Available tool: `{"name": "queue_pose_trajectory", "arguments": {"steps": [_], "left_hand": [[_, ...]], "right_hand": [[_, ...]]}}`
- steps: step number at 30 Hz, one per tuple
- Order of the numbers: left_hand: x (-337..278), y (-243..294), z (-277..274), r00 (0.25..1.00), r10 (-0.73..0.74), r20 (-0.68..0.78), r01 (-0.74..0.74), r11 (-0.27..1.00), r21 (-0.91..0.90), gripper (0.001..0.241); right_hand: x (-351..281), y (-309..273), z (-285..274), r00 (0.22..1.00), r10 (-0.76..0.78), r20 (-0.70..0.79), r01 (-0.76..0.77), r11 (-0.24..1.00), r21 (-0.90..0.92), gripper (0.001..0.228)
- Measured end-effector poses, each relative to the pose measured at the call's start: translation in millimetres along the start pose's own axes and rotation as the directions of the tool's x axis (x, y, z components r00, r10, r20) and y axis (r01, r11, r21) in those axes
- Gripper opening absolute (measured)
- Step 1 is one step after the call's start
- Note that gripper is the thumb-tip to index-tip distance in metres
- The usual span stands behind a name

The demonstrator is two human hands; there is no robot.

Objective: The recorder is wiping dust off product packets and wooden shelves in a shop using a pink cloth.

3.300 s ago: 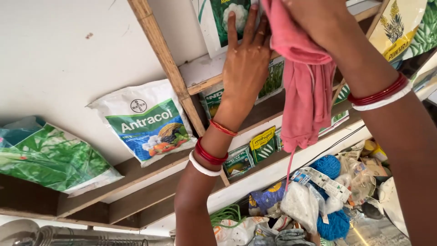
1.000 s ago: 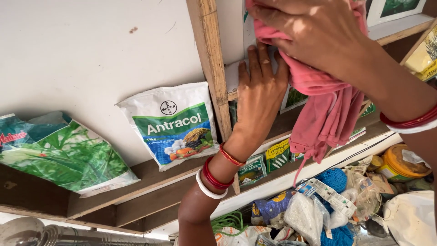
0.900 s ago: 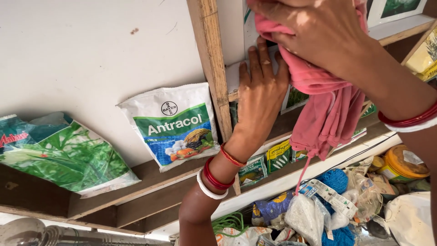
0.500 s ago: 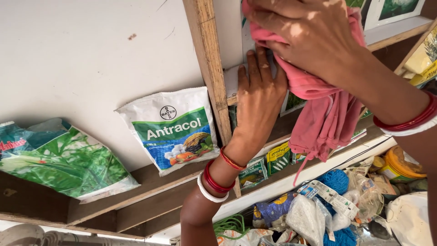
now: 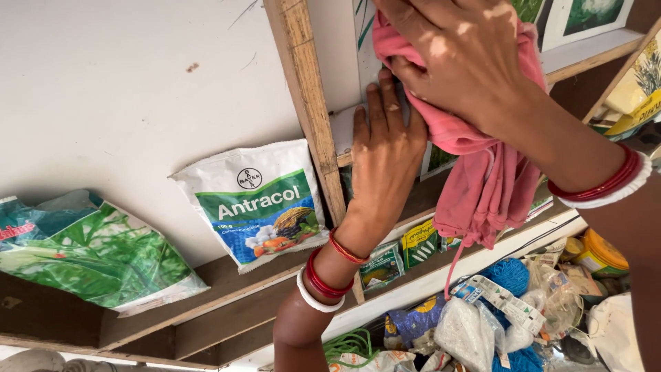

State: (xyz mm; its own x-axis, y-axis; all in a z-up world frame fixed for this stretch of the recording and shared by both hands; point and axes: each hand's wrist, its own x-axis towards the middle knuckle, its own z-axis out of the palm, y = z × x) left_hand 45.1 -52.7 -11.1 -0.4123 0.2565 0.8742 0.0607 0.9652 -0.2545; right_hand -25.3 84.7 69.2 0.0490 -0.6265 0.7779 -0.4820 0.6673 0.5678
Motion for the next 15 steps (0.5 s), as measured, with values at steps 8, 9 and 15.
{"name": "queue_pose_trajectory", "arguments": {"steps": [8, 9, 15], "left_hand": [[-1, 1, 2, 1.000, 0.006, 0.016, -0.006, 1.000, -0.011, 0.036], [-1, 1, 2, 1.000, 0.002, 0.009, -0.002, 1.000, 0.008, 0.038], [0, 0, 1, 1.000, -0.004, -0.001, 0.004, 1.000, -0.011, 0.035]], "right_hand": [[2, -3, -9, 0.997, -0.076, -0.034, 0.078, 0.995, 0.059, 0.053], [0, -4, -8, 1.000, 0.000, 0.016, -0.001, 1.000, 0.029, 0.052], [2, -2, -8, 0.990, 0.096, 0.100, -0.096, 0.995, -0.001, 0.053]]}}
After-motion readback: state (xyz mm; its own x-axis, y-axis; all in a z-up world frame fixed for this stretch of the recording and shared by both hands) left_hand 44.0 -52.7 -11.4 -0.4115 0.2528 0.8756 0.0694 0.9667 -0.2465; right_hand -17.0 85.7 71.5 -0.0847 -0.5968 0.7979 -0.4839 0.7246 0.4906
